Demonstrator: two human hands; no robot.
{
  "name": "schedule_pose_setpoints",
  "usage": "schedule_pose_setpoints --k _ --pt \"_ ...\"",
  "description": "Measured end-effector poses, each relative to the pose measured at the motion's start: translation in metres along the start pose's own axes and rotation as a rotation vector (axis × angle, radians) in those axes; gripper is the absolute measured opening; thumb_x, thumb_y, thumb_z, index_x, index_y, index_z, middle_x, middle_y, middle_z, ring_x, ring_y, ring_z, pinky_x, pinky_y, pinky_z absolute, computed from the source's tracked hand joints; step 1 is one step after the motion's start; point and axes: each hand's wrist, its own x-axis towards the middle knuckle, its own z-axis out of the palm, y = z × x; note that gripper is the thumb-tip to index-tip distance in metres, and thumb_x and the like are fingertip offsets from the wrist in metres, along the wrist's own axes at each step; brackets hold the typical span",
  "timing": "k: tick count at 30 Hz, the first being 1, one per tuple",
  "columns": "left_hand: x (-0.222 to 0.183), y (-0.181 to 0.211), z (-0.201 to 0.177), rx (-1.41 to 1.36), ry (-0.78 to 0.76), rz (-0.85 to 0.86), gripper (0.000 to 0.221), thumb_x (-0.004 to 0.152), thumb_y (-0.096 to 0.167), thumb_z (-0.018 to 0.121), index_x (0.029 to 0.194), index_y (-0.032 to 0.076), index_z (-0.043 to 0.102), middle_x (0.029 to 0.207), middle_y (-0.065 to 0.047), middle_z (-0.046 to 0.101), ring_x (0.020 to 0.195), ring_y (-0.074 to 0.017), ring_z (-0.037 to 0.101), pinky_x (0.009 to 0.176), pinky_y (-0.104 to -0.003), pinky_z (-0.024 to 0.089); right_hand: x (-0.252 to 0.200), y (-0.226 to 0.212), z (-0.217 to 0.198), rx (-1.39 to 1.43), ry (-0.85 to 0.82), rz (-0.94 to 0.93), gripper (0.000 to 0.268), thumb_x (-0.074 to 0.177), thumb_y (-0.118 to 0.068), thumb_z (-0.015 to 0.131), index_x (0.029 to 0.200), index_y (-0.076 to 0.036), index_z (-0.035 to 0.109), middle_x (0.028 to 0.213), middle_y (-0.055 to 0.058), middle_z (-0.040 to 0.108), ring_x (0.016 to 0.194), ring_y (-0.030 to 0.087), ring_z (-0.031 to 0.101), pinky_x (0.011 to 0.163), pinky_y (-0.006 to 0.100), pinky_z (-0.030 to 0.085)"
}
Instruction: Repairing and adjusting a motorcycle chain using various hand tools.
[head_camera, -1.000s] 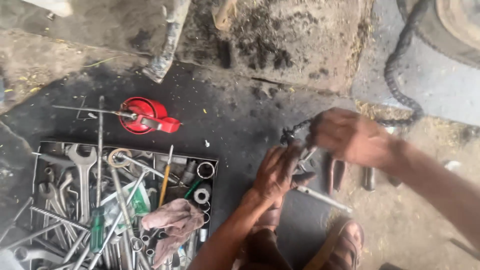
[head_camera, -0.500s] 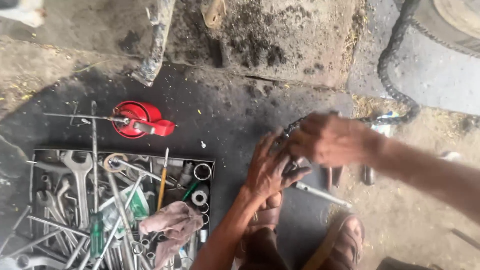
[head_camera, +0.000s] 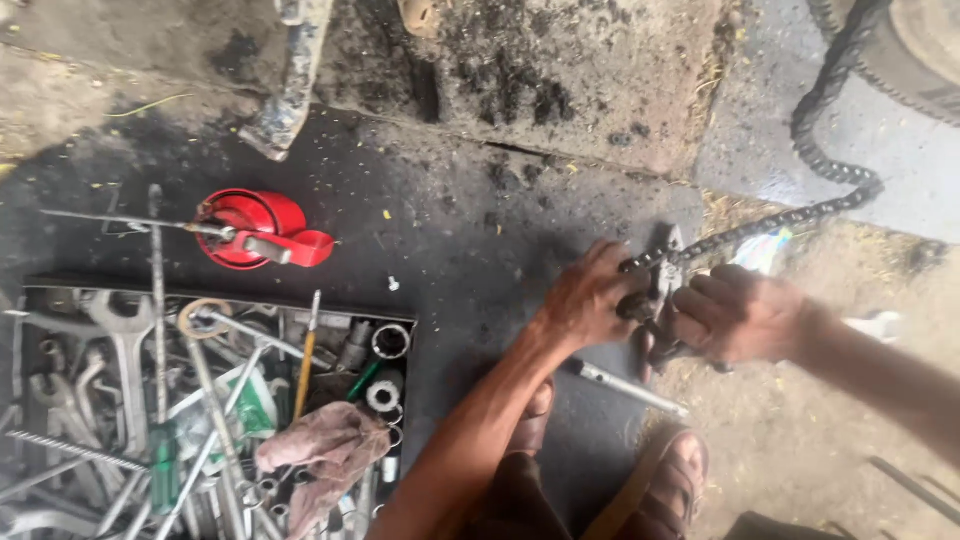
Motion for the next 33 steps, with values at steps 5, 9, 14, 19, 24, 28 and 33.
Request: schedule_pose_setpoints --k 5,9,14,19,24,28,33 --pt "0.017 -0.006 -0.007 -0.117 -0.148 -0.072 0.035 0.078 0.023 0.076 0.111 0.021 0.069 0.104 -0.002 0.062 0.105 -0.0195 0.062 0.086 -0.036 0.061 -0.012 -0.001 0.013 0.002 0.157 0.126 0.038 0.093 -0.038 0.070 0.067 -0.020 0.049 0.056 0.000 0.049 0.048 0.017 0.049 0.044 0.030 0.048" --pt "0.028 -0.005 -0.036 -0.479 -0.283 -0.084 0.044 0.075 0.027 0.083 0.116 0.015 0.072 0.114 -0.009 0.068 0.115 -0.0235 0.063 0.096 -0.046 0.053 -0.013 -0.006 0.012 0.035 0.159 0.145 0.045 0.093 -0.046 0.070 0.063 -0.021 0.048 0.054 -0.002 0.046 0.045 0.015 0.045 0.040 0.029 0.045" --pt "0.052 0.013 -0.028 -0.853 -0.331 -0.917 0.052 0.069 0.046 0.082 0.102 0.006 0.074 0.088 -0.011 0.077 0.074 -0.0210 0.072 0.068 -0.038 0.058 0.003 -0.012 -0.003 0.182 0.219 0.249 0.062 0.083 -0.062 0.073 0.048 -0.019 0.044 0.045 -0.006 0.040 0.038 0.011 0.039 0.034 0.030 0.039" --pt "0.067 0.008 0.004 -0.555 -0.382 -0.852 0.047 0.066 0.046 0.082 0.089 0.004 0.079 0.074 -0.006 0.076 0.064 -0.0197 0.073 0.055 -0.036 0.057 -0.005 -0.026 0.003 0.214 0.232 0.444 0.057 0.075 -0.050 0.078 0.041 -0.020 0.043 0.036 -0.007 0.034 0.031 0.010 0.034 0.028 0.030 0.032" --pt "0.103 0.044 -0.034 -0.163 -0.611 -0.804 0.062 0.072 0.059 0.084 0.085 -0.001 0.074 0.073 -0.011 0.072 0.062 -0.0213 0.070 0.044 -0.032 0.046 -0.006 -0.032 0.006 0.222 0.313 0.541 0.048 0.074 -0.040 0.075 0.047 -0.017 0.043 0.043 -0.003 0.039 0.039 0.011 0.038 0.037 0.034 0.034" --pt "0.085 0.016 0.010 -0.234 -0.469 -0.853 0.033 0.076 0.036 0.079 0.082 0.006 0.066 0.066 -0.005 0.062 0.051 -0.0159 0.054 0.038 -0.031 0.038 -0.030 -0.036 0.042 0.192 0.271 0.545 0.034 0.073 -0.030 0.073 0.049 -0.020 0.051 0.042 -0.005 0.041 0.036 0.009 0.038 0.037 0.029 0.038" --pt "0.076 -0.002 0.011 -0.424 -0.358 -0.909 0.017 0.072 0.017 0.074 0.077 0.004 0.064 0.065 0.000 0.055 0.050 -0.0135 0.048 0.038 -0.031 0.036 0.014 -0.021 -0.001 0.285 0.270 0.628 0.024 0.060 -0.030 0.067 0.048 -0.016 0.051 0.048 0.000 0.047 0.041 0.017 0.045 0.038 0.038 0.039"
